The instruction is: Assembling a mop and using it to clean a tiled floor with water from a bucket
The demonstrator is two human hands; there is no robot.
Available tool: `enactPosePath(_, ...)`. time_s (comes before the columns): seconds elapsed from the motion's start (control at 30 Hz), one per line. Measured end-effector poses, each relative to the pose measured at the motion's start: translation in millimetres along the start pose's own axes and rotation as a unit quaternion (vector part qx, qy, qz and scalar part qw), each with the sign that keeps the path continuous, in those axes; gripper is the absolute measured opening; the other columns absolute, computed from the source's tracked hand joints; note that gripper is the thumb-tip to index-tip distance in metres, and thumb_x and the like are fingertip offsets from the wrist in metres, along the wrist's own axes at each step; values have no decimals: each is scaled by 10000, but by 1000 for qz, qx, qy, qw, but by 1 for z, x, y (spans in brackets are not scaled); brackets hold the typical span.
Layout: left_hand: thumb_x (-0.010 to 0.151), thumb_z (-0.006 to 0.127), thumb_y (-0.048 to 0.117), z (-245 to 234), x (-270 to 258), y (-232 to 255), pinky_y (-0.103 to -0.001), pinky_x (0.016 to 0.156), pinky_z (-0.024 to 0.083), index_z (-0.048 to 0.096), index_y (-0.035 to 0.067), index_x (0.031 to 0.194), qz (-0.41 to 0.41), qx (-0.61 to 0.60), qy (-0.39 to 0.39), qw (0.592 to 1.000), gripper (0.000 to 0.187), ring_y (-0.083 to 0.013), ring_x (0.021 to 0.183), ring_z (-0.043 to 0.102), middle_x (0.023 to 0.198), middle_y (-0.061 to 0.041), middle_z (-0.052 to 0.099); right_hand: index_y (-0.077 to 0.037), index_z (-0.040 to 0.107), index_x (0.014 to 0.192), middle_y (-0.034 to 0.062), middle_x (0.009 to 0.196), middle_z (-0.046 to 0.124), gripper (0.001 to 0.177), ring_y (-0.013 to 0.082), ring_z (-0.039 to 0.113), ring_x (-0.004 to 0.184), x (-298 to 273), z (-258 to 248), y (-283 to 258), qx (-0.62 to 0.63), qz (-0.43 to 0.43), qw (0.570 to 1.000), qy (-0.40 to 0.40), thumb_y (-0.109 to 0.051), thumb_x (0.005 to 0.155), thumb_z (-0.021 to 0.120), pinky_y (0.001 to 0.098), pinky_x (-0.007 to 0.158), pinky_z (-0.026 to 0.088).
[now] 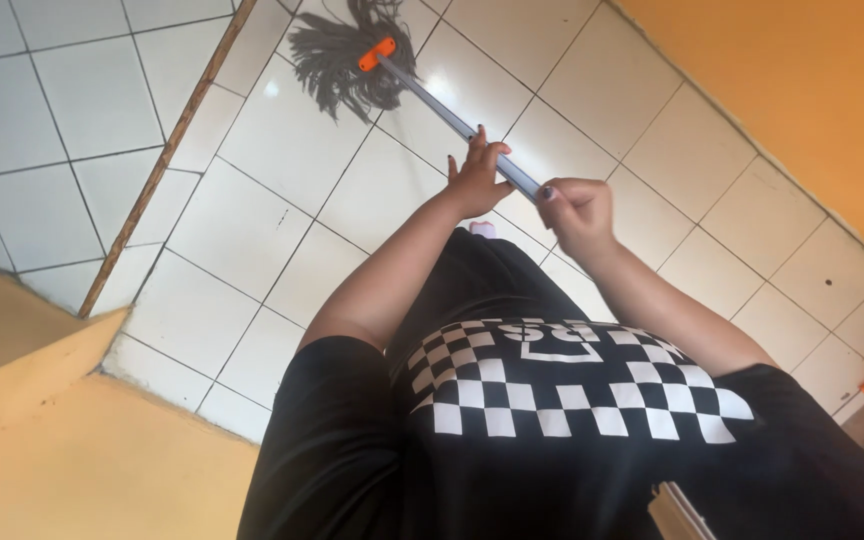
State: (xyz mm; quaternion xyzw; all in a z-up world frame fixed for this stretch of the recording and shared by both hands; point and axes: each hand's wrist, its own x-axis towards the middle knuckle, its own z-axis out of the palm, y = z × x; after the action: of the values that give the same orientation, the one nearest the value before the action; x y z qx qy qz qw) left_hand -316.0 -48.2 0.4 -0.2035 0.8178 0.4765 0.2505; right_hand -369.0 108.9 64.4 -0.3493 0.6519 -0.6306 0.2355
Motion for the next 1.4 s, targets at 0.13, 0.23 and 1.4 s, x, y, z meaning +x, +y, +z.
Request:
enactPosePath(0.13, 865, 564, 371, 31, 10, 19, -613, 1073, -12, 394, 239, 1133, 109, -7, -51, 993, 343, -317, 1388, 38, 1491, -124, 105, -73, 485, 447, 14, 370, 409, 454, 121, 370, 381, -12, -27, -59, -4, 53, 998, 13, -137, 896, 523, 231, 460, 356)
enactPosePath(0.23, 833, 616, 327, 56, 20, 19, -590, 1027, 160, 451, 212, 985, 203, -11, -26, 979, 252, -309, 1312, 220, 1277, -71, 378, -71, 492, 445, 19, 381, 403, 416, 127, 348, 377, -21, -32, -79, -18, 55, 998, -22, -160, 841, 582, 243, 435, 340)
enactPosePath(1.4, 841, 594, 250, -25, 187, 72, -612, 1073, 13, 413, 184, 1200, -3, 99, 24, 995, 407, -299, 1388, 52, 1502, -120, 90, -65, 499, 443, 64, 503, 480, 435, 168, 465, 506, 107, -133, 54, 71, 99, 992, -44, -91, 875, 545, 293, 552, 391)
